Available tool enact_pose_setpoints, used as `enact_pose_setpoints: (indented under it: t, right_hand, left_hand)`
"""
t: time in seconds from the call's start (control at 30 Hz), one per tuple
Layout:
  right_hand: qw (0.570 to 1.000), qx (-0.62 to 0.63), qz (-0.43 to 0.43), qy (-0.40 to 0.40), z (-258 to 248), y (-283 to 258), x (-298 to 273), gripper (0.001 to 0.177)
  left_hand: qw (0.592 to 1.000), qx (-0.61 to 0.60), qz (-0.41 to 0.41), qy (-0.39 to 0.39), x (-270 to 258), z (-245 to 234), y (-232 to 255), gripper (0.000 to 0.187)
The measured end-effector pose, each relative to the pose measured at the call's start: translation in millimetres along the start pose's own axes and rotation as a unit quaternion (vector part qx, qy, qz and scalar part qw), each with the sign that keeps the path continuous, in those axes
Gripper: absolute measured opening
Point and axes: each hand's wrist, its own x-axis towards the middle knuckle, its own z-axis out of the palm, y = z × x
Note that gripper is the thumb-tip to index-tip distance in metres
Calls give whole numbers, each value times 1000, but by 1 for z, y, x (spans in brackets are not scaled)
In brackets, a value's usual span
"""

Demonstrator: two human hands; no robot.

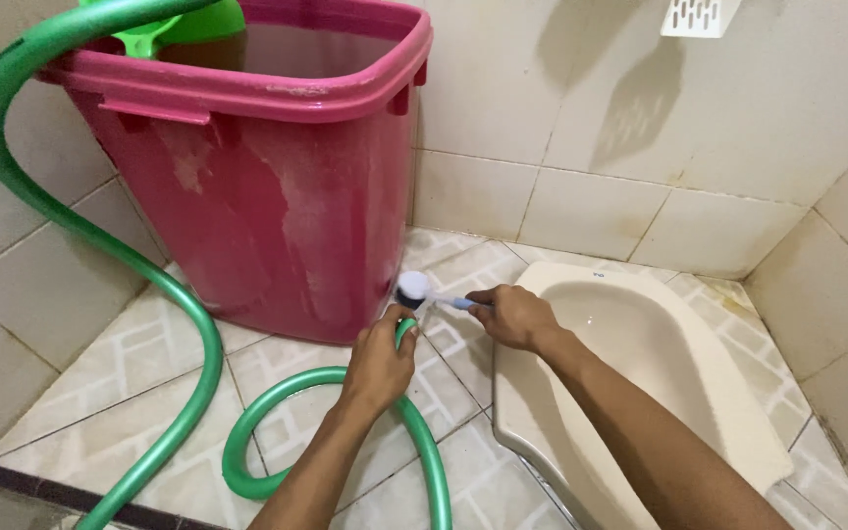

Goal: Scrubbing the floor tiles and base of a squat toilet using a brush and cleaning solution.

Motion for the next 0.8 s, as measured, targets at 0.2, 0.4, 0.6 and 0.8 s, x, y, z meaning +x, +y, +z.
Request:
enact_pose_setpoints:
  t: [0.2, 0.4, 0.6, 0.8]
  right_hand:
    - [981, 33, -191, 17, 45, 41, 37, 38]
    - [993, -67, -91, 21, 17, -8, -21, 35]
    - [994, -82, 72, -1, 25, 63, 67, 37]
    - [988, -37, 141, 60, 15, 82, 90, 33]
  left_hand:
    - [999, -8, -26, -29, 0, 1, 7, 20]
    - [999, -6, -20, -32, -2, -2, 14, 22]
    - [999, -27, -2, -22, 3, -5, 11, 22]
    - [998, -42, -32, -33, 0, -8, 11, 22]
